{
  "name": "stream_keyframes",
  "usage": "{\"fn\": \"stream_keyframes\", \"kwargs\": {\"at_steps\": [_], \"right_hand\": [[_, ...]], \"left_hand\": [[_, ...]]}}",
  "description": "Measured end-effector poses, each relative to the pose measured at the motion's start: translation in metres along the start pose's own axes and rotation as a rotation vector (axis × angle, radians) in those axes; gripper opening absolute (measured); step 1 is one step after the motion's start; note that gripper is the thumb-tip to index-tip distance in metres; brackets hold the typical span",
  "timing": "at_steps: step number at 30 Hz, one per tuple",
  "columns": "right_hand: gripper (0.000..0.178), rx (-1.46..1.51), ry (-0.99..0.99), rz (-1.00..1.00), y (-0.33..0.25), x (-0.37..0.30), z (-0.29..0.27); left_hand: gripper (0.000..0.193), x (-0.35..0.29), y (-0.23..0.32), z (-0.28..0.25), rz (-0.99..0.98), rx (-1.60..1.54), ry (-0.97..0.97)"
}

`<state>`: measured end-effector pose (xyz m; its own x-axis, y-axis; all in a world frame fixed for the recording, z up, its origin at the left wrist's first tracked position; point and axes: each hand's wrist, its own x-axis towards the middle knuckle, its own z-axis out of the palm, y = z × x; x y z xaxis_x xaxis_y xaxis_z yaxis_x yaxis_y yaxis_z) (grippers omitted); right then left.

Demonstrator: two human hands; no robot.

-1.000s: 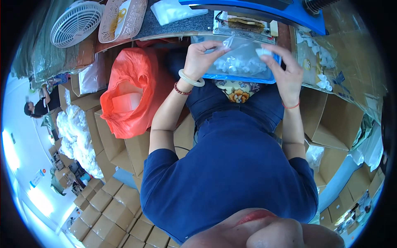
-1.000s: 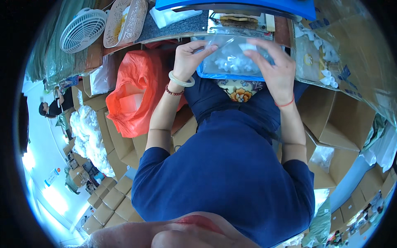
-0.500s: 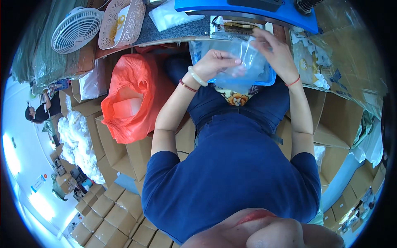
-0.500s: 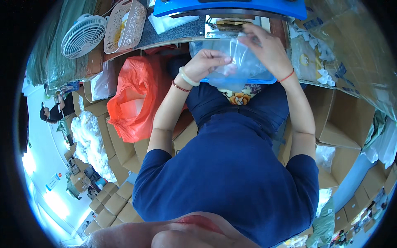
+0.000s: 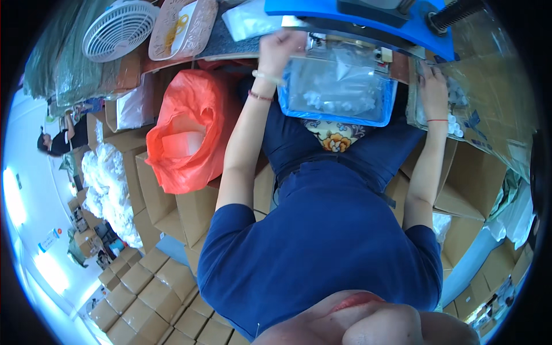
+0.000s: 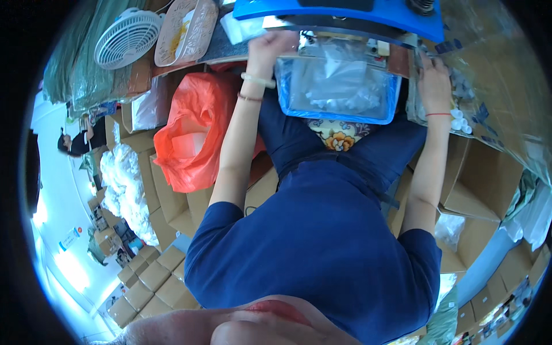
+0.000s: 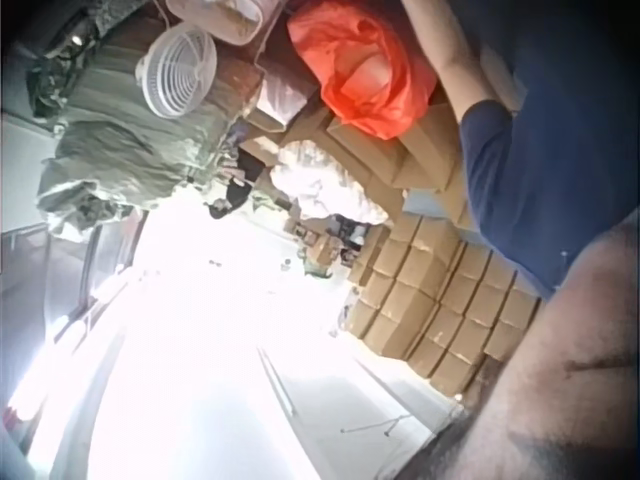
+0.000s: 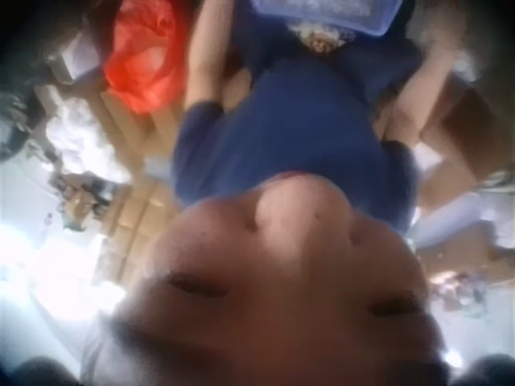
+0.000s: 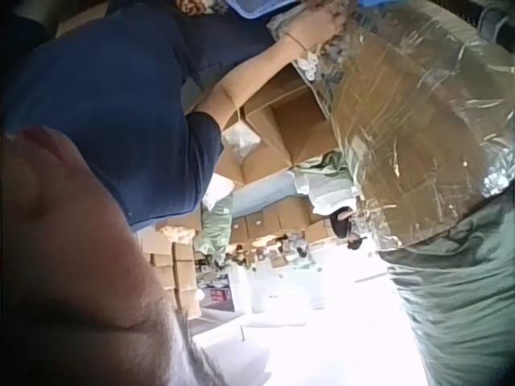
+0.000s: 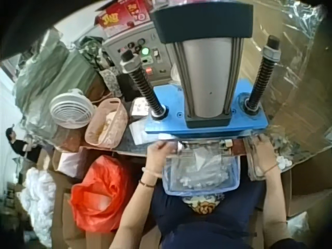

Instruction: Sealing small white components into plastic bags using a heat sealing machine.

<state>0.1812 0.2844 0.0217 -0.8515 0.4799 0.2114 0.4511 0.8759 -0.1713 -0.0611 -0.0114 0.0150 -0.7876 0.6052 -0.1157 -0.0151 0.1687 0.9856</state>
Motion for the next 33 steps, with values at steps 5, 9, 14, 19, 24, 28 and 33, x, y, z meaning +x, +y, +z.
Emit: {"fn": "stream_keyframes", "kwargs": {"at_steps": [5, 9, 14, 19, 24, 28, 33], "right_hand": [[0.031, 0.165, 0.019, 0.12, -0.001, -0.012, -0.008], [0.029, 0.484, 0.147, 0.242, -0.034, -0.032, -0.044], [0.023, 0.973, -0.002, 0.113, -0.118, -0.054, -0.046], [0.023, 0.989, 0.083, -0.176, -0.163, -0.03, -0.072], [0.026, 0.909, 0.083, -0.253, -0.163, -0.017, -0.075], [0.028, 0.618, -0.213, -0.42, -0.139, 0.005, -0.088], [0.034, 0.712, -0.321, -0.184, -0.119, 0.006, -0.039]], "left_hand": [[0.065, 0.008, -0.067, -0.046, 0.581, 1.074, 0.121], [0.029, -0.041, -0.068, -0.055, 0.668, 0.918, 0.234], [0.016, -0.078, -0.001, -0.028, 0.308, 0.516, 0.273], [0.019, -0.093, 0.033, -0.005, 0.073, 0.207, -0.014], [0.018, -0.096, 0.048, 0.016, 0.047, 0.192, -0.217], [0.02, -0.086, 0.053, 0.014, -0.075, 0.143, -0.395], [0.025, -0.066, 0.01, 0.036, -0.377, -0.382, -0.603]]}}
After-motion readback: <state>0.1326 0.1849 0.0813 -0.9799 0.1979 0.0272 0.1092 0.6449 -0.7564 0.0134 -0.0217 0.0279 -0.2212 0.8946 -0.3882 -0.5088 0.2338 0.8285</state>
